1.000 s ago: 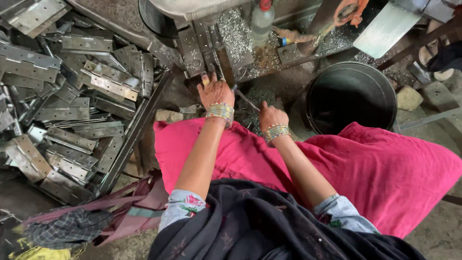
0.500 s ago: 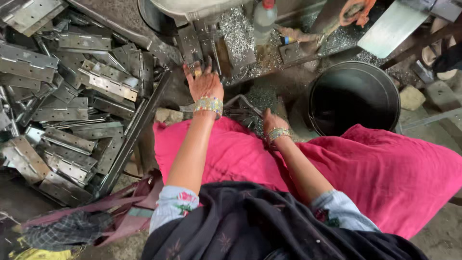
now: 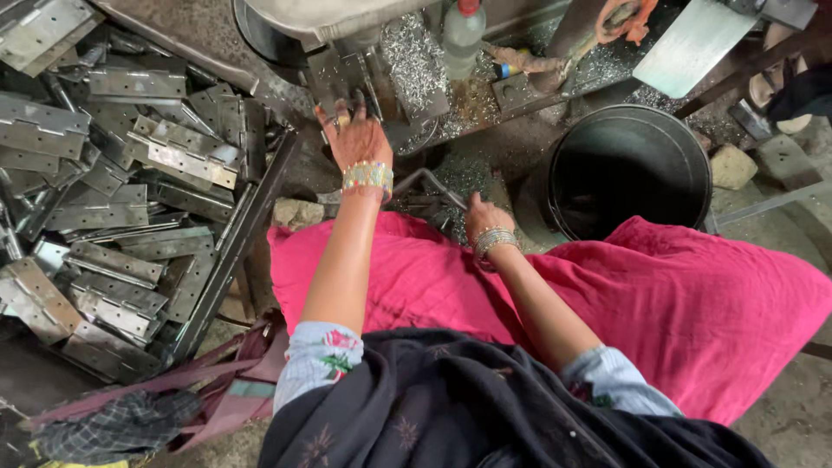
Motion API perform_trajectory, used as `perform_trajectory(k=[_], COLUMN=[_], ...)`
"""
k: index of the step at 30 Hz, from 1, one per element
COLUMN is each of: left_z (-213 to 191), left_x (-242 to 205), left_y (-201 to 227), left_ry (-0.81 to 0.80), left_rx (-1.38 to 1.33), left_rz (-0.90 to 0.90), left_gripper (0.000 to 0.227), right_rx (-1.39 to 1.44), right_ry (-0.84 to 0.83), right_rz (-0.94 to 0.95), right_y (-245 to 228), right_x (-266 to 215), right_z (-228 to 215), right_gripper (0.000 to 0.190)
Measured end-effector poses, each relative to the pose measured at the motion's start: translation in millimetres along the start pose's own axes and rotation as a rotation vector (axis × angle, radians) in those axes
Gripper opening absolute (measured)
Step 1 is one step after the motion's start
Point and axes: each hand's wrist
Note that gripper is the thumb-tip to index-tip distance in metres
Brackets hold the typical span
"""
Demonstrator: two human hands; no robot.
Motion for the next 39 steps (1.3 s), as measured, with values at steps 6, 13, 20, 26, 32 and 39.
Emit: perform_trajectory(k=[6,13,20,26,32,39], left_z=[15.8,3.5,1.1,14.1,-30.1,-21.9], left_x=[34.2,41.5,76.9,67.5,27.8,-73.4], left_y=[11.2,-5.8,-16.9,-19.3,-14.1,-8.4], left_ry=[0.114,0.101,0.122,0.122,0.019,0.449], left_rx=[0.043,0.068,0.182,0.054,0.022,0.216], left_rz=[-0.070,-0.010,-0.024,0.039,0.094,0.274], left_gripper=[0.038,0.037,0.040,0.039,0.046,0.023], right_rx=[0.023,0.047,-0.054,-0.018,-0.064,-0.029], right_ry=[0.059,-0.003,-0.041,-0.037,0.149,0.137], right_rz=[-0.013,0.031,0.028,0.024,-0.181,-0.181], right_y=[-9.5,-5.5,-11.1,8.3,-28.6,-36.6], right_x=[-6.9,4.0,-11.0,16.6,-12.6,-28.9], right_z=[-16.9,-3.0,-10.2,20.5,-42.8,-62.4], right_gripper=[0.033,0.032,0.037,0.036,0.026,0.023])
Point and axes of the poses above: each hand's wrist, its own x-axis towards the middle knuckle, its own z-axis out of the palm, y = z × x, and after that the axes turned 7 degrees about x, right-handed
